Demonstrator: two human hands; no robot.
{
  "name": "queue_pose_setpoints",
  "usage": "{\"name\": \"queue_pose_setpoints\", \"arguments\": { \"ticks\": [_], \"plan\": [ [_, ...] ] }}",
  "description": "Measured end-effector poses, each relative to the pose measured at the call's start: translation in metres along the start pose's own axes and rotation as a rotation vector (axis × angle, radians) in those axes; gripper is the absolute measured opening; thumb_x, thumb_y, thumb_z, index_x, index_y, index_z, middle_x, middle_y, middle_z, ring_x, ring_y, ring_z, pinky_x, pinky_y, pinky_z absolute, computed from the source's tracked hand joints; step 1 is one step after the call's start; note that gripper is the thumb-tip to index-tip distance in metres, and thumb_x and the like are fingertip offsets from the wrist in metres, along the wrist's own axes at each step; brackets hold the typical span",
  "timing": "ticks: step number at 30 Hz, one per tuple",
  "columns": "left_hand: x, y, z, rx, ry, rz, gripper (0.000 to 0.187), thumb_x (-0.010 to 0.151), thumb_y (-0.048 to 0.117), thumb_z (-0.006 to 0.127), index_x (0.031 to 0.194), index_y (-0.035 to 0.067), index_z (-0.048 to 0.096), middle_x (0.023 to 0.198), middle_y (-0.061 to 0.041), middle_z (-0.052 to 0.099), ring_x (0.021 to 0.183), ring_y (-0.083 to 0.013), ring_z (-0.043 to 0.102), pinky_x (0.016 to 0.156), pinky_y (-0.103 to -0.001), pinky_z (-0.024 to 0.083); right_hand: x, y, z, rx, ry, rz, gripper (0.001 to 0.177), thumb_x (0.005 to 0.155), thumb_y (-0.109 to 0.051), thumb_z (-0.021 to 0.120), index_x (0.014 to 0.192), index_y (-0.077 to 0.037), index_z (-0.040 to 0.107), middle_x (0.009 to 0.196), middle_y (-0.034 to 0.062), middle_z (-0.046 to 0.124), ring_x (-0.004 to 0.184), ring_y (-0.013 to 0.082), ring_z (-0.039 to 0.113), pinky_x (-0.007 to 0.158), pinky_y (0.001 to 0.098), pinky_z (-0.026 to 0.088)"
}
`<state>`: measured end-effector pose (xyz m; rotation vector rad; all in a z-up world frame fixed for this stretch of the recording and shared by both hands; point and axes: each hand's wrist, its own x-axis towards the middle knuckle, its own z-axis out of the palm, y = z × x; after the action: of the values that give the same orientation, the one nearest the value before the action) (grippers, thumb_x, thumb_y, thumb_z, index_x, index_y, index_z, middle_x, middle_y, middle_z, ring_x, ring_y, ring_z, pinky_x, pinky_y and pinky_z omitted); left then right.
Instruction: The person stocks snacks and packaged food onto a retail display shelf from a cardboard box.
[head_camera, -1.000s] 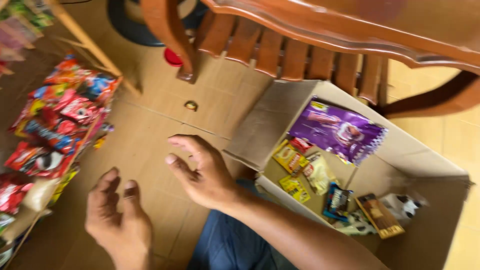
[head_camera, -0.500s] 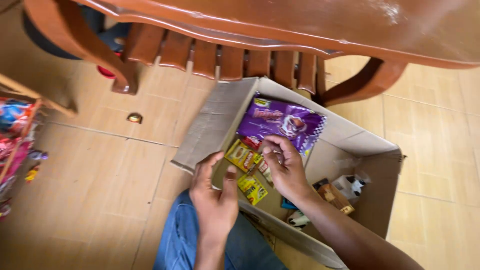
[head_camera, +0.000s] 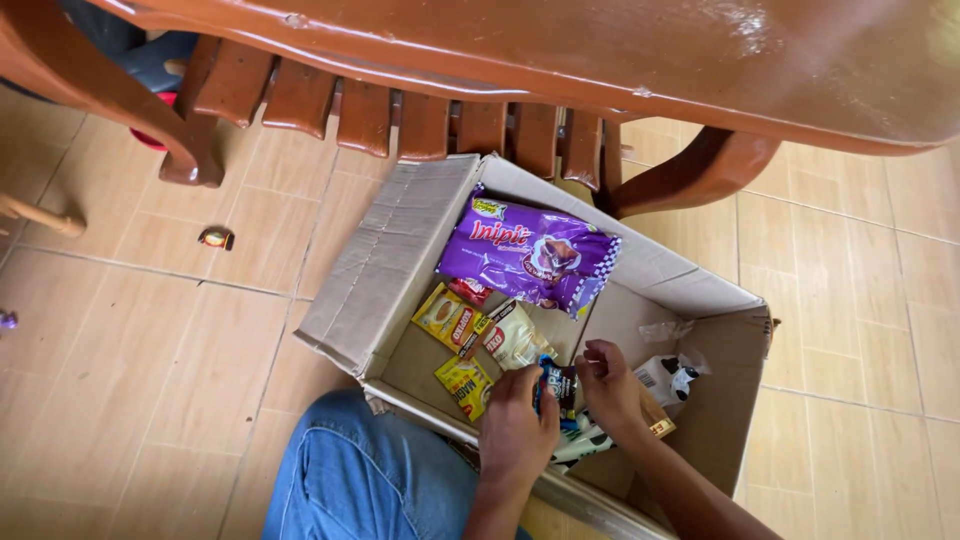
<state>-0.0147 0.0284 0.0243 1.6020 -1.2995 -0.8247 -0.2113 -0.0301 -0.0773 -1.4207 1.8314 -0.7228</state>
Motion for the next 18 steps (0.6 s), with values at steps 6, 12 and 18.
{"name": "queue_pose_setpoints", "arguments": {
  "ticks": [6,12,18],
  "plan": [
    [0.005,0.003,0.01,0.137,-0.068,-0.095,0.026,0.09,0.019,0.064,0.112,0.005,0.065,0.107,-0.017,0.069,0.101,-0.0379,0.066,0.081,-0.049,0.054,0.002,0.011,0.005,-0.383,-0.111,-0.294,0.072,0.074,-0.017,0.081,0.14,-0.004,0.054,0.127,0.0242,0.063,0.092,0.0372,0.068,0.073,0.0449,0.054],
    [0.002,0.005,0.006,0.151,-0.149,-0.128,0.025,0.091,0.02,0.064,0.111,0.005,0.063,0.11,-0.015,0.068,0.106,-0.0357,0.065,0.085,-0.048,0.053,0.018,0.061,0.002,-0.353,-0.412,0.238,0.026,0.093,-0.021,0.071,0.114,-0.006,0.069,0.091,0.0134,0.076,0.073,0.0284,0.074,0.067,0.0382,0.058],
    [0.01,0.037,-0.012,0.187,-0.099,-0.257,0.053,0.087,0.031,0.07,0.131,0.006,0.055,0.124,-0.019,0.062,0.111,-0.0368,0.06,0.083,-0.048,0.053,0.015,0.054,-0.031,0.731,-0.565,0.546,0.016,0.098,-0.014,0.065,0.11,-0.003,0.063,0.088,0.0051,0.073,0.073,0.0171,0.069,0.066,0.0331,0.055]
  ]
}}
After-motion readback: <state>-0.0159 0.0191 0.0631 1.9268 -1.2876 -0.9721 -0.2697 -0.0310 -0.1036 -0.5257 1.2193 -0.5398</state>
